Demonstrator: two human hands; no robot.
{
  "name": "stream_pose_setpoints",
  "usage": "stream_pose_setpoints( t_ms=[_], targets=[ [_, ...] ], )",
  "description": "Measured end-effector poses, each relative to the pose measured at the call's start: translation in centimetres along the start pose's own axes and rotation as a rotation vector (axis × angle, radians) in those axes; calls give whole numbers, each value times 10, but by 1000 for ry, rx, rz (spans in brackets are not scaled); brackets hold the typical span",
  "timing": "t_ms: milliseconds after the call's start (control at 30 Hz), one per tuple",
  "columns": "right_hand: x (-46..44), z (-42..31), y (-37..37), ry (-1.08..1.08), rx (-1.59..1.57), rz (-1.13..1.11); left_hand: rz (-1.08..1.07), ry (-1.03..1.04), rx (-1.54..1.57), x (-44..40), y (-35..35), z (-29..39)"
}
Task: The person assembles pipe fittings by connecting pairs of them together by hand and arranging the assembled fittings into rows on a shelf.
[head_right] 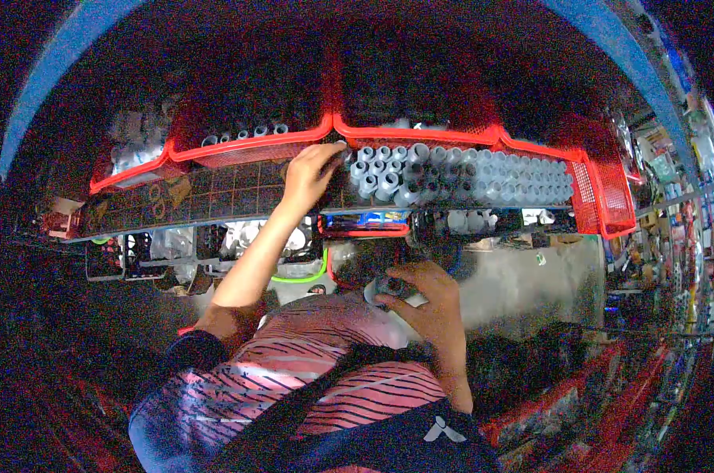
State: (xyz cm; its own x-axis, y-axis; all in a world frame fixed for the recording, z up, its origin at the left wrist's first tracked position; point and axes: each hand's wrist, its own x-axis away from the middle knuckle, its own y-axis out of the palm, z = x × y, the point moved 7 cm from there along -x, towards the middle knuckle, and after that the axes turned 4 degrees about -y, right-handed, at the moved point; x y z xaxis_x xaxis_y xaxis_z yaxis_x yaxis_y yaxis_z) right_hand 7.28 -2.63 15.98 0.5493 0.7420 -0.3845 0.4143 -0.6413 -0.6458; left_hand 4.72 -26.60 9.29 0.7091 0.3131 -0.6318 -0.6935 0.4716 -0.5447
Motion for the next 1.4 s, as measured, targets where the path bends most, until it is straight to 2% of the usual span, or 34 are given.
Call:
stream_pose_setpoints(
  t_ms=[100, 500, 667, 700, 833, 933, 1000, 1267, 1333, 1400],
  targets=[
    [2, -2, 1, 26, -2, 41, 26, -10, 120, 3, 3, -2],
    [13, 10, 10, 118, -5, 24, 26, 57, 9, -3, 3, 9],
    [12, 13, 13, 146, 14, 5, 61, 14, 104, 0, 0, 7],
    [11, 15, 13, 170, 6, 2, 25, -46, 110, 2, 0, 5],
    [6, 19, 18, 160, -8, -8, 75, -110, 123, 14, 1, -8],
    [1, 23, 23, 136, 10, -28, 123, -84, 206, 17, 0, -11],
    [-3, 24, 29, 122, 41, -47, 25, -220, 274, 17, 7, -20],
    [-36, 26, 40, 71, 66, -126, 86, -195, 224, 38, -14, -20],
    [-53, 26, 41, 85, 69, -144, 24, -286, 267, 44, -15, -25],
    [-76, 14, 44, 1, 138, -161, -28, -265, 317, 46, -16, -22]
  ],
)
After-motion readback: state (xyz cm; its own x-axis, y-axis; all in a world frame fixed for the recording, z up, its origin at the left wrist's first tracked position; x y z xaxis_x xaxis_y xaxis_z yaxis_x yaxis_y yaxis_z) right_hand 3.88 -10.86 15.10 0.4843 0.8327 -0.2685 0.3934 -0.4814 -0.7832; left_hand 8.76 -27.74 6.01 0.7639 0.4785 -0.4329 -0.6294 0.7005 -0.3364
